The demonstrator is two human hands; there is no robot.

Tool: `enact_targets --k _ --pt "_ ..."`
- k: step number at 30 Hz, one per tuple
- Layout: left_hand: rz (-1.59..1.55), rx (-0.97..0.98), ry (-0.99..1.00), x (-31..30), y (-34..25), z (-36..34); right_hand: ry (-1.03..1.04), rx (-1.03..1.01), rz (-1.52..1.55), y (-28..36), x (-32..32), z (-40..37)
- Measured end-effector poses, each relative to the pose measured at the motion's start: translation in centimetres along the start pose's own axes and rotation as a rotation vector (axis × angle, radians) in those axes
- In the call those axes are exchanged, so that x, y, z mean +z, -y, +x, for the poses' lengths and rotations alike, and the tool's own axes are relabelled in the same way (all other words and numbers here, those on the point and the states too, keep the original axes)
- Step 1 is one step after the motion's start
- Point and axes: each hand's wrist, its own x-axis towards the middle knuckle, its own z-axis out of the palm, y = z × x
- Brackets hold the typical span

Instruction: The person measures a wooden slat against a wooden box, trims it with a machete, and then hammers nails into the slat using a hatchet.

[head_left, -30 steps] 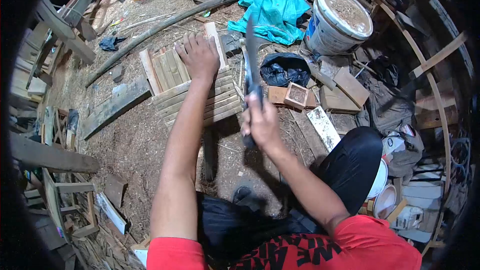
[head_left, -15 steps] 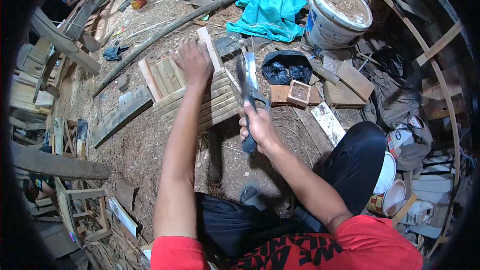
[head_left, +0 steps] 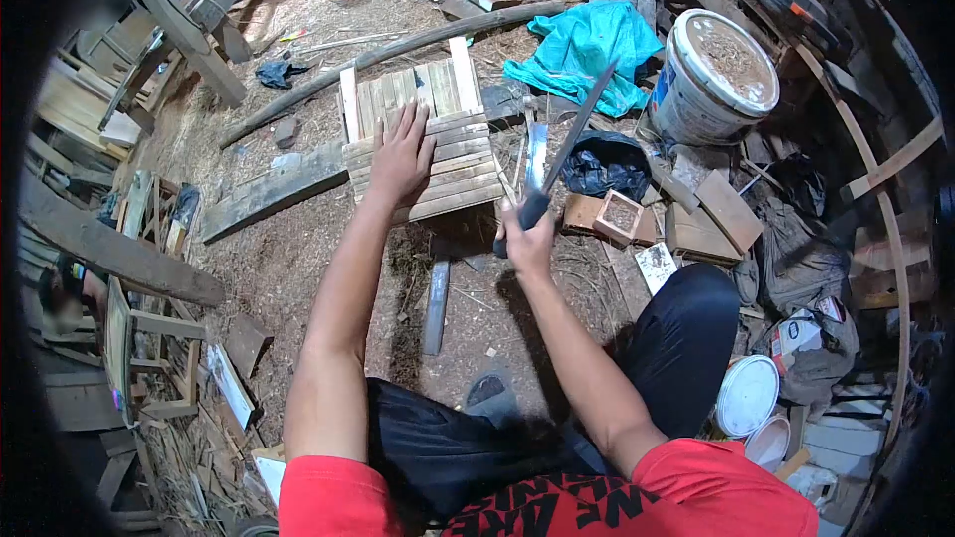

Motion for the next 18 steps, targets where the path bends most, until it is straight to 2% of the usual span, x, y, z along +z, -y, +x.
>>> enact_targets --k 1,4,6,8,9,13,16,18 --pt "0.031 -0.011 -0.036 0.6 -0.1 -0.1 0.072 0.075 -0.073 -1.0 -0.8 -0.4" --pt "0.103 -0.054 -0.117 2.0 -1.5 -0.5 -0.031 0.112 -0.280 -3.1 -0.3 -2.1" --pt "0.111 -0.106 -0.153 2.6 -2.6 -0.6 0.022 0.132 -0.277 -3.6 -0.4 -3.4" --pt "0.128 -0.106 -0.163 2.5 -3.1 -0.7 0.071 0.036 -0.258 -4.4 0.2 -3.7" --pt "0.116 -0.102 -0.166 2.3 -3.0 -0.6 0.027 -0.007 -0.292 -2.3 1.1 -4.1" --pt "0.120 -0.091 -0.188 2.5 -2.8 -0.4 0.082 0.182 -0.372 -1.2 0.7 -4.2" --pt "0.117 -0.097 -0.178 2.6 -2.8 -0.5 0.071 0.054 -0.247 -2.7 0.0 -4.1" --pt "0.100 -0.111 -0.167 2.4 -2.9 -0.5 0.103 0.098 -0.327 -3.3 -0.1 -4.0"
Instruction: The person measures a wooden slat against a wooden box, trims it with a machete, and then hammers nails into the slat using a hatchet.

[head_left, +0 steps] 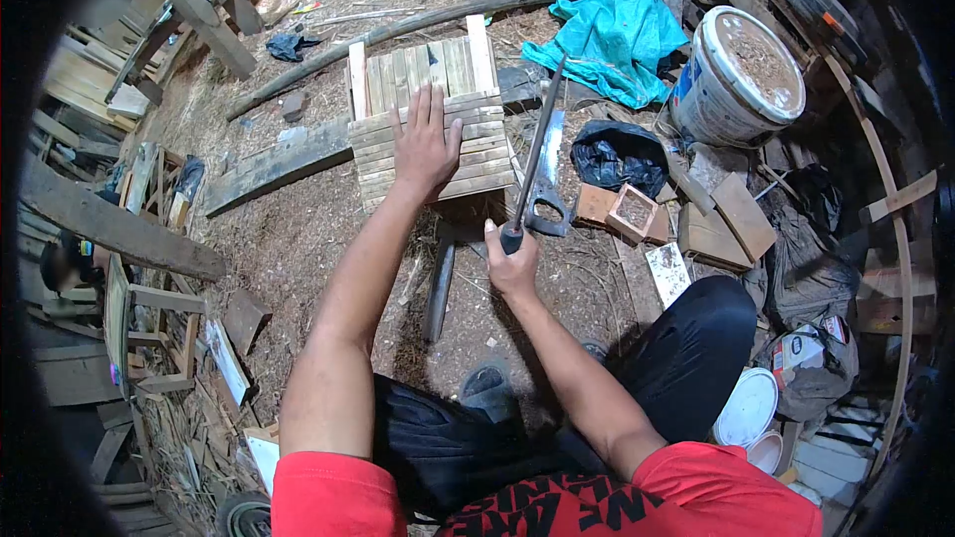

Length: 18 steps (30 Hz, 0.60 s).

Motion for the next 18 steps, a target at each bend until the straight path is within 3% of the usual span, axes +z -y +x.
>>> enact_targets --k 2,4,10,11,14,18 --pt "-0.006 -0.003 -0.001 -0.1 -0.3 0.1 0.035 0.097 -0.146 0.3 -0.1 -0.4" --pt "-0.002 0.003 -0.011 0.1 -0.4 0.1 -0.043 0.061 -0.100 0.3 0.1 -0.5" --pt "-0.014 -0.019 0.061 -0.5 -0.3 0.4 0.073 0.119 -0.038 -2.4 -0.6 0.1" --pt "-0.016 -0.015 0.056 -0.5 -0.5 0.4 0.013 0.070 -0.028 -2.4 -0.4 -0.2" --pt "-0.013 -0.009 0.032 -0.2 -0.2 0.6 0.026 0.269 0.305 -1.2 -0.2 -0.4" --pt "-0.014 -0.002 0.030 -0.2 -0.2 0.2 0.071 0.073 0.258 1.4 -0.7 0.1"
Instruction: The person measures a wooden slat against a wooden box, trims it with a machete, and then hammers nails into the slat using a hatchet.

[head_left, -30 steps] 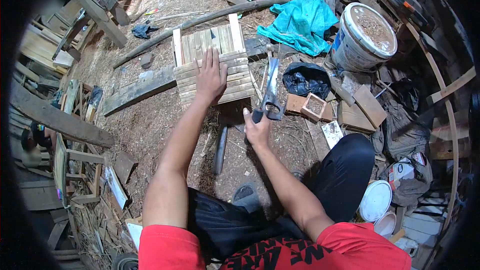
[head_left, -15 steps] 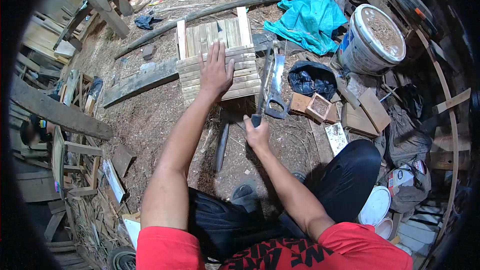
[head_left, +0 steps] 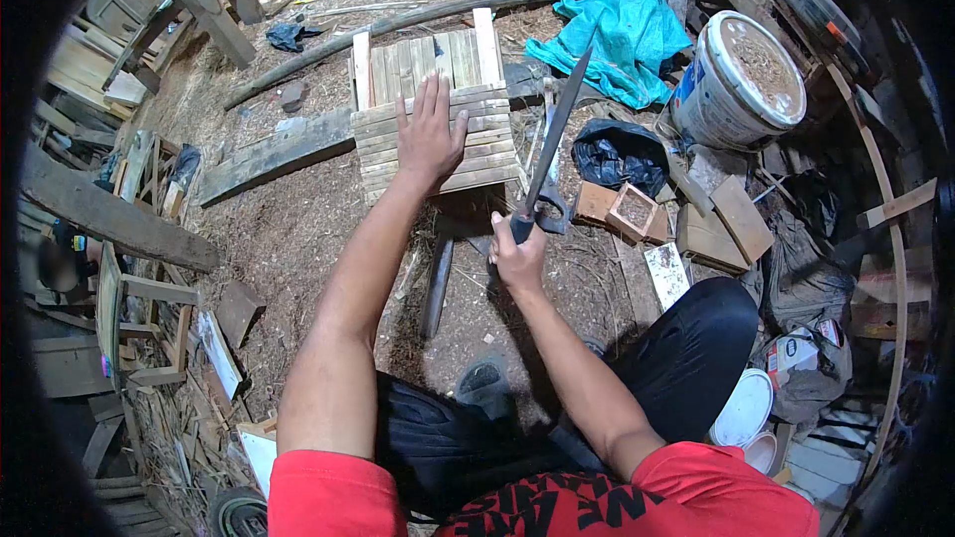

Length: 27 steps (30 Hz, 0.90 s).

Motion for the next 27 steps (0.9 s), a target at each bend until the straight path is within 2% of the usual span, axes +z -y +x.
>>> enact_targets --k 4,5,9,13,14,18,19,22,24,25,27 --pt "0.003 -0.009 0.010 -0.1 0.0 0.2 -0.011 -0.108 -0.038 0.5 1.5 0.1" --pt "0.007 -0.002 -0.003 0.0 0.0 0.2 -0.018 -0.119 -0.094 -0.7 1.2 0.4" --pt "-0.014 0.018 -0.015 0.1 0.2 0.1 -0.152 -0.224 -0.437 2.6 1.2 1.5" --pt "-0.167 0.015 -0.060 -0.6 0.1 0.1 -0.092 -0.302 -0.596 6.3 0.4 3.6" --pt "-0.171 0.012 -0.050 -0.8 0.2 0.2 -0.119 -0.385 -0.679 5.3 -0.1 5.4" --pt "-0.122 0.035 -0.078 -0.8 -0.1 0.3 0.003 -0.460 -0.887 7.0 -2.4 12.7" --pt "-0.083 0.044 -0.102 -0.7 0.0 0.4 0.075 -0.414 -0.937 8.3 -3.0 14.5" --pt "-0.129 0.011 -0.093 -0.4 0.1 0.4 0.183 -0.583 -1.165 11.9 -4.5 18.9" --pt "-0.140 0.020 -0.105 -0.5 0.2 0.4 0.316 -0.483 -1.157 14.2 -4.8 20.0" --pt "-0.159 0.018 -0.108 -0.5 0.2 0.4 0.346 -0.584 -1.074 15.4 -4.4 19.0" --pt "-0.175 0.024 -0.122 -0.6 0.2 0.3 0.436 -0.603 -1.076 15.0 -4.7 19.7"
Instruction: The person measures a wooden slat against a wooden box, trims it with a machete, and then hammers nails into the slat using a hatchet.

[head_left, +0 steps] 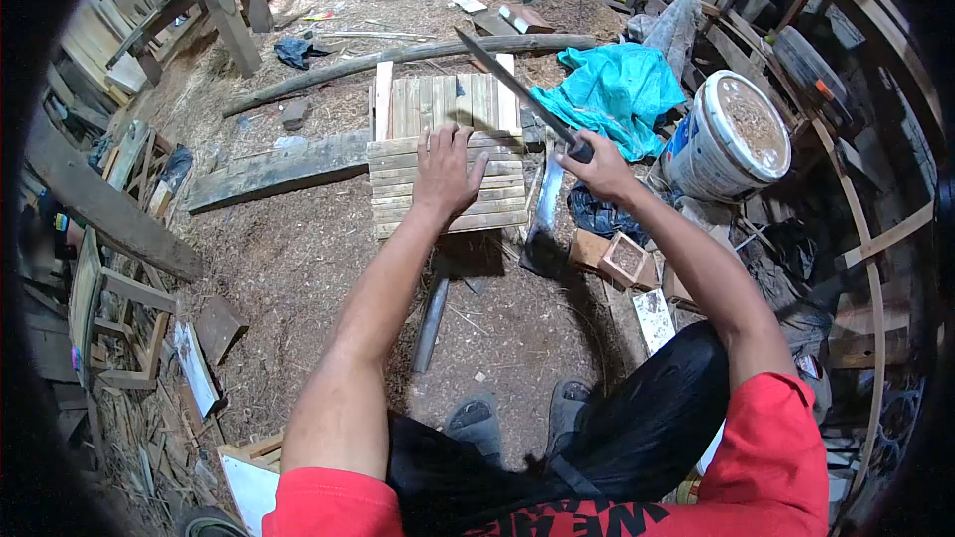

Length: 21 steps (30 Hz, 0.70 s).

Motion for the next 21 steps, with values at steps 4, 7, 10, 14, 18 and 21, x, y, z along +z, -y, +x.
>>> enact_targets --k 4,7,10,14,18,21 --pt "0.006 0.032 -0.014 -0.6 -0.4 -1.1 0.006 0.012 0.049 -1.4 0.7 0.6" --pt "0.025 0.026 -0.006 -1.3 -0.9 -2.1 -0.101 0.014 0.060 -1.7 1.1 1.9" --pt "0.011 0.026 -0.009 -1.4 -1.1 -2.5 -0.219 0.030 0.026 -0.8 1.0 3.1" --pt "-0.067 0.069 -0.027 -1.8 0.2 -1.1 -0.250 -0.001 0.065 0.0 2.2 5.1" --pt "-0.053 0.190 -0.065 -2.8 3.2 0.1 -0.247 0.088 0.096 2.6 3.5 5.7" --pt "0.074 0.095 -0.203 -4.1 5.2 0.1 -0.213 0.153 0.080 3.0 4.0 6.3"
